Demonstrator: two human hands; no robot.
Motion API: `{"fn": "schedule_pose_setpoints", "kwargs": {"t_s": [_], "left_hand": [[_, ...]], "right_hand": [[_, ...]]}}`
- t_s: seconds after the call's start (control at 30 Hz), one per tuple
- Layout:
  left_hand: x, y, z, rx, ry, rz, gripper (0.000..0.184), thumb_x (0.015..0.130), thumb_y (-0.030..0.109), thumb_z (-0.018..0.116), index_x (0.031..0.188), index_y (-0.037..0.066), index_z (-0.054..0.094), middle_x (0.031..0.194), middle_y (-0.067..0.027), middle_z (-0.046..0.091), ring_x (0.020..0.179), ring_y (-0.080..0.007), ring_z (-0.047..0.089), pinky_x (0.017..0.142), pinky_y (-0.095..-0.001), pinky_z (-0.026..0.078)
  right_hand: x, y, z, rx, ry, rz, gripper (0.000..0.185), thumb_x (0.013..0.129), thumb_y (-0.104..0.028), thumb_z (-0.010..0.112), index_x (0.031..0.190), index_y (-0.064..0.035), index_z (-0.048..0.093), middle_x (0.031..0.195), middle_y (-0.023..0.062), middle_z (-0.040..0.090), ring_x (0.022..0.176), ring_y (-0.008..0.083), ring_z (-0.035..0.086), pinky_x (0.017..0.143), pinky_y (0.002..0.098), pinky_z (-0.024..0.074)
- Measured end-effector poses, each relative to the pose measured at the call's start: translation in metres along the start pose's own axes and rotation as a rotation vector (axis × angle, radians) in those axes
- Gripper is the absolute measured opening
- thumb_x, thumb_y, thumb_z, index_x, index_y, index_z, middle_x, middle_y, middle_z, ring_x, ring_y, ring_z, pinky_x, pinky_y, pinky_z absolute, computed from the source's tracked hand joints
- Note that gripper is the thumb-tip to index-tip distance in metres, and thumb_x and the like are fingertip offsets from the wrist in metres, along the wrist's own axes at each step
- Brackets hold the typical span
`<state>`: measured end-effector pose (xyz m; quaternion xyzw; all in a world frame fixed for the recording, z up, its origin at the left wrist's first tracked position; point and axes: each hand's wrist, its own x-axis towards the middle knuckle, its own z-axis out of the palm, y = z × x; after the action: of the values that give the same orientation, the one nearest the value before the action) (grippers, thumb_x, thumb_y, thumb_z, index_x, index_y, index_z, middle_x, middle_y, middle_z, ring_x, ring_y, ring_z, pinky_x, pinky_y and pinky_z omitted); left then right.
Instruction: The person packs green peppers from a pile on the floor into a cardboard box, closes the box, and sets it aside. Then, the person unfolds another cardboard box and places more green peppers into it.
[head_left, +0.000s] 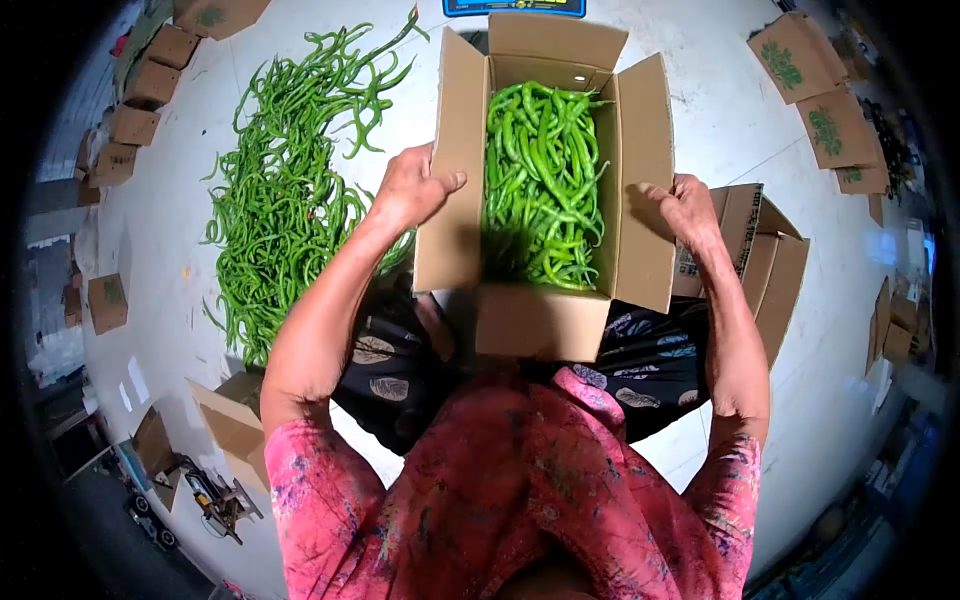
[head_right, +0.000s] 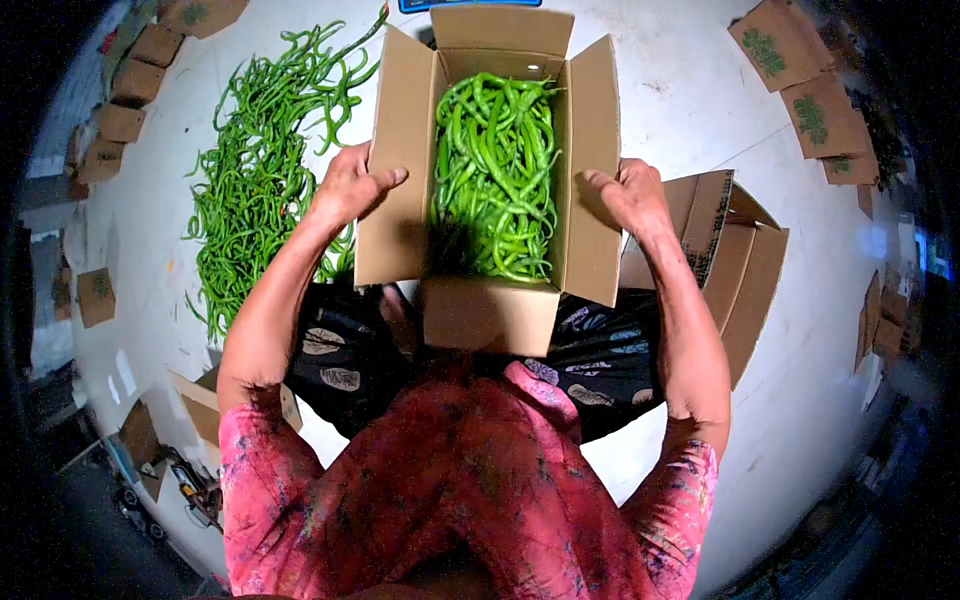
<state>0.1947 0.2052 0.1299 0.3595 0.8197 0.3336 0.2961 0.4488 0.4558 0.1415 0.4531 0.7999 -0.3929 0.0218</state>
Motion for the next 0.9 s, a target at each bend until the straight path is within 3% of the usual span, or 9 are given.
{"fn": "schedule_pose_setpoints", "kwargs": {"t_s": [0.1, 0.17, 0.23, 0.27, 0.37, 0.6, 0.7, 0.73, 0.9], "left_hand": [[-0.005, 0.008, 0.006, 0.128, 0.376, 0.236, 0.046, 0.080, 0.009, 0.067, 0.123, -0.002, 0.056, 0.107, -0.0229, 0.064, 0.097, -0.0368, 0.062, 0.087, -0.0426, 0.049], [-0.009, 0.025, 0.001, 0.310, 0.601, 0.549, 0.044, 0.080, 0.003, 0.064, 0.123, -0.001, 0.055, 0.104, -0.0213, 0.060, 0.096, -0.0359, 0.059, 0.084, -0.0446, 0.048], [-0.006, 0.031, 0.008, 0.365, 0.597, 0.704, 0.040, 0.081, 0.001, 0.061, 0.120, 0.002, 0.058, 0.101, -0.0196, 0.060, 0.093, -0.0345, 0.058, 0.084, -0.0442, 0.048], [-0.012, 0.035, 0.015, 0.372, 0.400, 0.591, 0.038, 0.083, 0.001, 0.063, 0.121, 0.004, 0.059, 0.113, -0.0184, 0.061, 0.103, -0.0321, 0.061, 0.090, -0.0381, 0.049], [0.007, 0.044, 0.048, 0.576, 0.026, 0.589, 0.037, 0.078, -0.002, 0.061, 0.114, 0.005, 0.061, 0.116, -0.0184, 0.060, 0.107, -0.0345, 0.059, 0.093, -0.0424, 0.049], [0.058, 0.028, 0.109, 0.862, 0.022, 0.710, 0.026, 0.079, 0.005, 0.055, 0.103, 0.009, 0.063, 0.113, -0.0158, 0.055, 0.099, -0.0335, 0.056, 0.085, -0.0441, 0.050], [0.057, 0.027, 0.106, 0.867, 0.035, 0.781, 0.023, 0.079, 0.003, 0.053, 0.099, 0.008, 0.062, 0.116, -0.0149, 0.056, 0.098, -0.0341, 0.057, 0.084, -0.0450, 0.050], [0.053, 0.028, 0.101, 0.883, 0.031, 0.802, 0.016, 0.081, 0.008, 0.055, 0.095, 0.010, 0.061, 0.106, -0.0121, 0.056, 0.098, -0.0313, 0.056, 0.082, -0.0456, 0.049], [0.027, 0.064, 0.057, 0.930, 0.192, 0.962, 0.025, 0.078, 0.010, 0.057, 0.104, 0.010, 0.058, 0.116, -0.0101, 0.059, 0.099, -0.0264, 0.057, 0.083, -0.0399, 0.049]], "right_hand": [[-0.004, -0.007, -0.007, -0.163, -0.002, -0.056, 0.037, 0.085, -0.033, 0.066, 0.090, 0.0026, 0.070, 0.074, 0.0207, 0.068, 0.072, 0.0313, 0.067, 0.071, 0.0422, 0.0520], [-0.003, -0.010, -0.006, -0.229, 0.011, -0.074, 0.040, 0.084, -0.037, 0.066, 0.095, 0.0023, 0.068, 0.079, 0.0231, 0.068, 0.078, 0.0360, 0.067, 0.075, 0.0446, 0.0511], [-0.003, -0.009, -0.005, -0.268, 0.083, -0.123, 0.044, 0.083, -0.039, 0.067, 0.101, 0.0017, 0.066, 0.084, 0.0242, 0.068, 0.085, 0.0390, 0.066, 0.078, 0.0458, 0.0501], [-0.003, -0.010, -0.007, -0.294, 0.085, -0.127, 0.046, 0.083, -0.039, 0.067, 0.103, 0.0018, 0.065, 0.086, 0.0242, 0.068, 0.087, 0.0393, 0.066, 0.079, 0.0465, 0.0497], [-0.004, -0.010, -0.010, -0.342, 0.084, -0.146, 0.047, 0.083, -0.039, 0.067, 0.105, 0.0020, 0.063, 0.089, 0.0241, 0.068, 0.091, 0.0398, 0.065, 0.080, 0.0482, 0.0492], [-0.016, 0.001, -0.020, -0.430, 0.230, -0.186, 0.046, 0.086, -0.039, 0.065, 0.110, -0.0006, 0.063, 0.085, 0.0224, 0.069, 0.087, 0.0374, 0.067, 0.078, 0.0471, 0.0511], [-0.016, 0.010, -0.025, -0.422, 0.239, -0.207, 0.046, 0.086, -0.039, 0.066, 0.113, -0.0024, 0.063, 0.079, 0.0193, 0.069, 0.083, 0.0359, 0.068, 0.076, 0.0463, 0.0512], [-0.015, 0.013, -0.025, -0.412, 0.239, -0.224, 0.046, 0.086, -0.039, 0.066, 0.113, -0.0023, 0.063, 0.078, 0.0193, 0.069, 0.082, 0.0360, 0.067, 0.075, 0.0464, 0.0511], [-0.019, 0.007, -0.034, -0.401, 0.200, -0.273, 0.044, 0.087, -0.038, 0.066, 0.110, -0.0016, 0.064, 0.076, 0.0207, 0.068, 0.081, 0.0363, 0.067, 0.074, 0.0469, 0.0509]]}}
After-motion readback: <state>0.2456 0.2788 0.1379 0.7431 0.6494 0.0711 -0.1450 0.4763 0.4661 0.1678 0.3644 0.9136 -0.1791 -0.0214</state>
